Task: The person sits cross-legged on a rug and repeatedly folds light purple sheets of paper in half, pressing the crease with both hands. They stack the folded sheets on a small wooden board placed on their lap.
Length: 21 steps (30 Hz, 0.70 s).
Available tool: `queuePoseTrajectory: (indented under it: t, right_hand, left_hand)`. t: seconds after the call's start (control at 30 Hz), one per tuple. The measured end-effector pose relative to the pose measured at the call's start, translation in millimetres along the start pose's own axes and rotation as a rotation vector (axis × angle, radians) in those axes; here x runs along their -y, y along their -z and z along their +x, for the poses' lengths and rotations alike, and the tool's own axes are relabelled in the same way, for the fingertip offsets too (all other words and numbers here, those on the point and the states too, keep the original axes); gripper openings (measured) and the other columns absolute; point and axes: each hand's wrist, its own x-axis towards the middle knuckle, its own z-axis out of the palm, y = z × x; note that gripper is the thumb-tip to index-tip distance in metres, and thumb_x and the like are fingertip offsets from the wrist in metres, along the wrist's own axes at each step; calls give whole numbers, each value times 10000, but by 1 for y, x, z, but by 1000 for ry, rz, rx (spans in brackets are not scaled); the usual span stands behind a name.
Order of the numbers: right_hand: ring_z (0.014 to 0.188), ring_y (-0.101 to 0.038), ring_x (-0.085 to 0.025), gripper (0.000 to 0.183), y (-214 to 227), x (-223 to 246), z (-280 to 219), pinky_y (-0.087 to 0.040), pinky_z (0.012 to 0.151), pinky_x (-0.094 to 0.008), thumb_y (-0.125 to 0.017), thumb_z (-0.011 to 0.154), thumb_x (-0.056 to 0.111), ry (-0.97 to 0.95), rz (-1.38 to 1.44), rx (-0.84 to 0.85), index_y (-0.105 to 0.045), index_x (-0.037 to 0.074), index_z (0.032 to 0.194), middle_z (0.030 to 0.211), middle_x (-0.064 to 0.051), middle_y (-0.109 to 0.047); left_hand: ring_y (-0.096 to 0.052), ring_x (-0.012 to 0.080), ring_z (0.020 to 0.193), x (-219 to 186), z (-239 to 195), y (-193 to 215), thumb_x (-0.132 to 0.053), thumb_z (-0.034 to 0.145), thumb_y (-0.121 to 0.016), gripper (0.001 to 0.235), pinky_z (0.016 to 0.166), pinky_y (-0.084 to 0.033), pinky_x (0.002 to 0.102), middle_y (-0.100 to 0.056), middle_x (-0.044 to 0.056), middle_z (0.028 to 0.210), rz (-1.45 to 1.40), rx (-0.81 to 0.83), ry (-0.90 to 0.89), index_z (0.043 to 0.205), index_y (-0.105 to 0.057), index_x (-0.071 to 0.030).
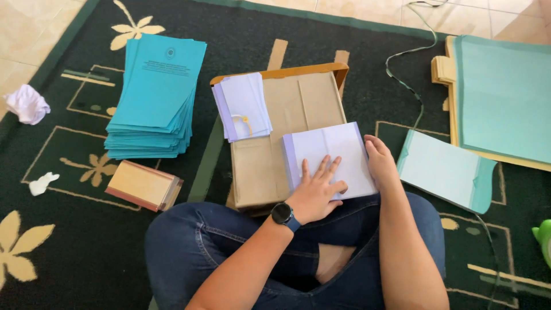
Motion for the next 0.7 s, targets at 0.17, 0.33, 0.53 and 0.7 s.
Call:
queuePoseTrajectory:
  t: [0.17,0.33,0.53,0.7]
  right_hand:
    - [1298,-561,-293,316,0,-31,20,-457,1048,-460,-503,1103,353,66,-7,-12,-690,240,1333,1338,-103,-659]
    - [1277,-575,-357,347,5,-20,11,-460,1033,-500,-490,1108,320,151,-49,-2,-692,155,1337,1307,-174,-667]
    - [1234,-593,-367,372,6,-25,9,-478,963,-502,-461,1142,388,239,-101,-3,-692,189,1355,1284,-158,-671]
    - [1153,-624,-381,406,11,-13,5,-488,924,-519,-440,1141,420,139,-172,32,-696,186,1352,1211,-167,-692]
  left_hand:
    - [-335,442,1477,8,-4,4,-140,890,-574,409,1092,-192,803,-277,229,1629,-159,-18,55,1267,-416,-154]
    - [-687,448,1077,30,-7,64,-18,875,-404,788,785,-561,602,-644,216,1347,-154,-221,192,1625,-247,-198]
    - [-508,321,1398,105,5,138,3,939,-561,662,1146,-388,511,-533,48,1527,348,-831,253,1549,-455,-229]
    - [-484,347,1370,187,8,91,-163,937,-608,467,1086,-321,639,-577,98,1442,546,-530,499,1400,-612,-226]
